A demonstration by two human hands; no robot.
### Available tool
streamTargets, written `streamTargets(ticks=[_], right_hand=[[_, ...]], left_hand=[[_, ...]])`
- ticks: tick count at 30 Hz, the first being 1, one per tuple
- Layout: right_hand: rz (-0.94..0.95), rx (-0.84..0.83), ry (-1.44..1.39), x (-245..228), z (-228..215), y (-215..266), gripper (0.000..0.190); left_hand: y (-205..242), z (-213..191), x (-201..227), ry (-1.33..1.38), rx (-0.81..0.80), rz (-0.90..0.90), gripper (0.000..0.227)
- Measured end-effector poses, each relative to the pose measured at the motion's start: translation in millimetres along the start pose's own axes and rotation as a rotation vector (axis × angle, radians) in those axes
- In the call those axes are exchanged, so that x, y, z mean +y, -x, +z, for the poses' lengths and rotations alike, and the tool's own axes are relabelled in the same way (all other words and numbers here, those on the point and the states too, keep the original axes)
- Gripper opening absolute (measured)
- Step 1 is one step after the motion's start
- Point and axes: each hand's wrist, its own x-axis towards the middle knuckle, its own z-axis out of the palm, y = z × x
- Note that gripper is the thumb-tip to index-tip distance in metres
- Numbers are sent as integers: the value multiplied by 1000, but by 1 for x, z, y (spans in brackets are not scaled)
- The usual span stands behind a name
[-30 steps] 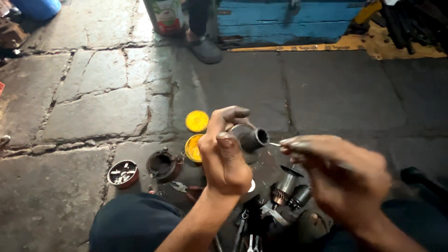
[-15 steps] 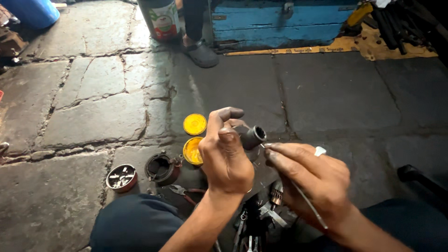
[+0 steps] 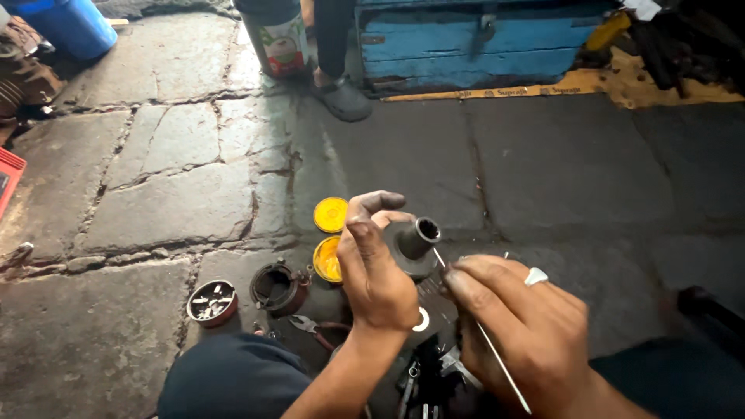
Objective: The person cleans and lubricates metal components of a mechanical drive assembly by hand and using a thin metal tool to apply grease and align internal pieces.
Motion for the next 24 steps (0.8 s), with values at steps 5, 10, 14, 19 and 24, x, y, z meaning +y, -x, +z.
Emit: streamTargets(ticks=[5, 10, 14, 19, 24], right_hand=[[42, -1, 26, 5, 10, -2, 25], [49, -7, 9, 10, 10, -2, 26], [76, -10, -4, 12, 11, -1, 29], [135, -12, -56, 14, 10, 1, 31], [148, -15, -75, 16, 9, 4, 34]], left_hand=[[0, -2, -4, 125, 21, -187, 78], [-2, -1, -9, 172, 20, -241, 79], [-4, -5, -14, 563, -32, -471, 78], [-5, -6, -18, 647, -120, -492, 92], [-4, -8, -17, 729, -180, -538, 98]])
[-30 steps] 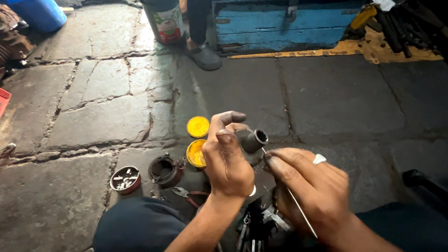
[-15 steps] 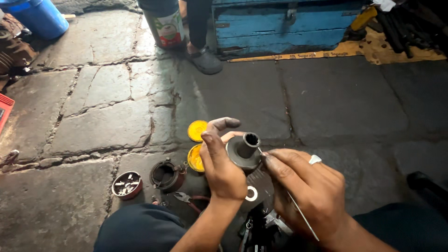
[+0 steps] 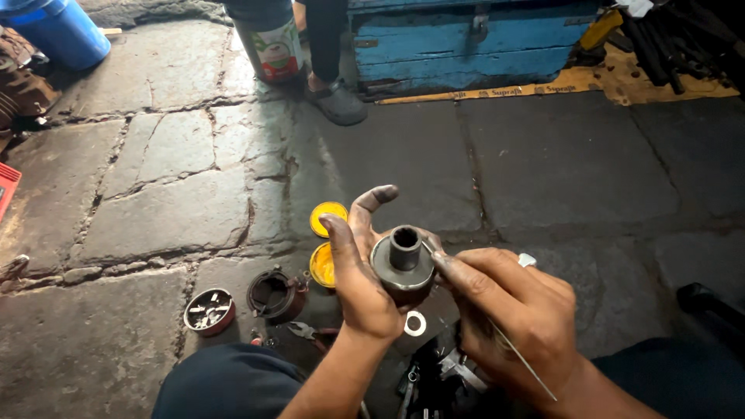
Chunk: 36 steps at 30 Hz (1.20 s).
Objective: The person cleans and lubricates metal components of a mechanical drive assembly by hand and using a thin metal tool to apply grease and align internal pieces.
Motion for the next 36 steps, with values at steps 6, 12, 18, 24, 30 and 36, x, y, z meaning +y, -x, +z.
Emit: streamTargets(ticks=[6, 12, 18, 24, 30, 36], right_hand=[[53, -16, -66, 3, -3, 2, 36], [19, 63, -100, 8, -3, 4, 29], [11, 140, -170, 11, -9, 5, 25], [115, 53, -297, 10, -13, 22, 30], [-20, 88, -470, 10, -8, 30, 21], [-234, 52, -352, 1, 0, 15, 24]], left_hand=[[2, 3, 2, 162, -100, -78, 101], [-1, 5, 2, 273, -91, -144, 102], [-2, -3, 5, 194, -180, -95, 102], [0, -7, 1, 135, -107, -88, 101], [0, -11, -19, -595, 88, 254, 82], [3, -9, -22, 60, -54, -230, 83]])
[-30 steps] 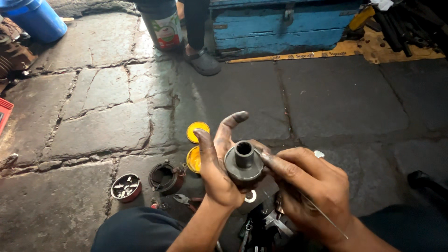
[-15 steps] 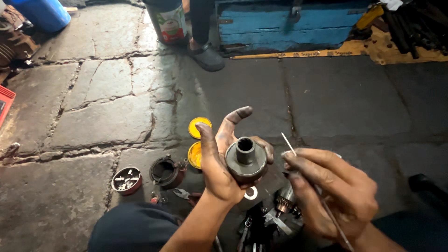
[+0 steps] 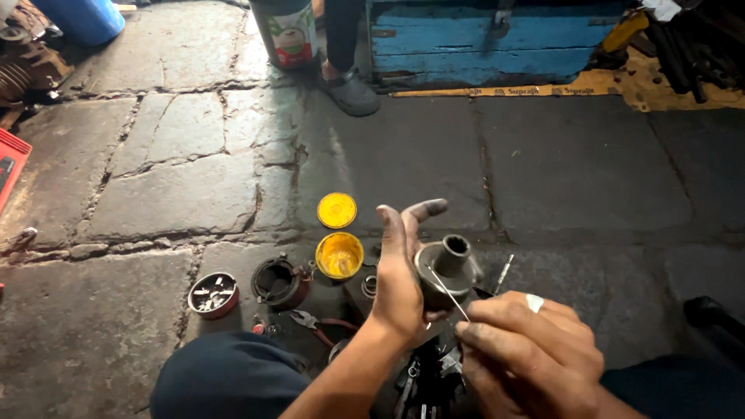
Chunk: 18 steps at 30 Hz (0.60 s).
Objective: The person cleans and lubricates metal components of a mechanical drive assembly by hand and using a thin metal tool to apply grease and align internal pieces.
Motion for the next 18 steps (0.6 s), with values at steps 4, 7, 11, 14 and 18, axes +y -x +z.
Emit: streamTargets(ticks=[4, 7, 11, 14, 18], right_hand=[[35, 26, 3, -5, 7, -6, 20], [51, 46, 34, -10, 14, -7, 19], [18, -35, 68, -5, 10, -4, 25], [-62, -89, 57, 5, 13, 6, 27], [-123, -149, -32, 15, 14, 21, 19]], left_hand=[[1, 18, 4, 249, 24, -38, 91], [0, 24, 9, 308, 20, 36, 93], [-2, 26, 11, 304, -80, 142, 89], [-5, 26, 11, 287, -56, 148, 90], [-6, 27, 14, 282, -15, 132, 91]])
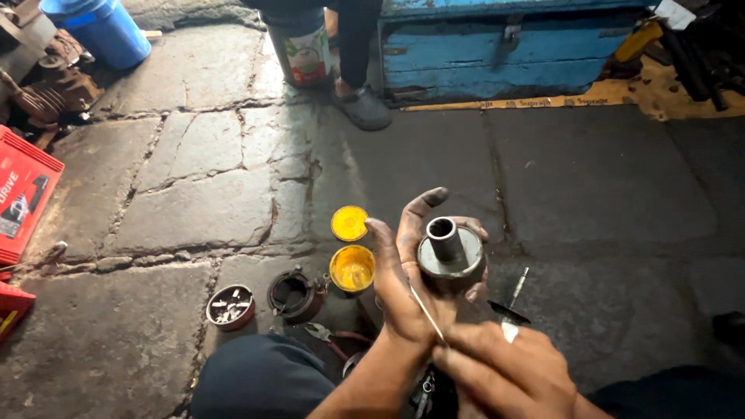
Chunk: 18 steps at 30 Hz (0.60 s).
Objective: The person cleans and lubricates metal components of a mechanical drive assembly by hand and using a thin metal tool to apply grease and align internal pieces.
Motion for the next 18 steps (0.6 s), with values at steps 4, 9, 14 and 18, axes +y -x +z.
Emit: streamTargets(ticks=[4, 9, 14, 18], right_hand=[[115, -52, -115, -13, -22, 6, 12], [222, 288, -18, -29, -11, -7, 14], [232, 160, 20, -28, -27, -11, 17], [171, 88, 48, -31, -23, -11, 21]], left_hand=[[0, 2, 8, -3, 0, -16, 92], [4, 1, 15, -67, -93, -19, 95], [9, 5, 15, -35, -80, -21, 97], [11, 7, 12, -56, -117, 27, 96]])
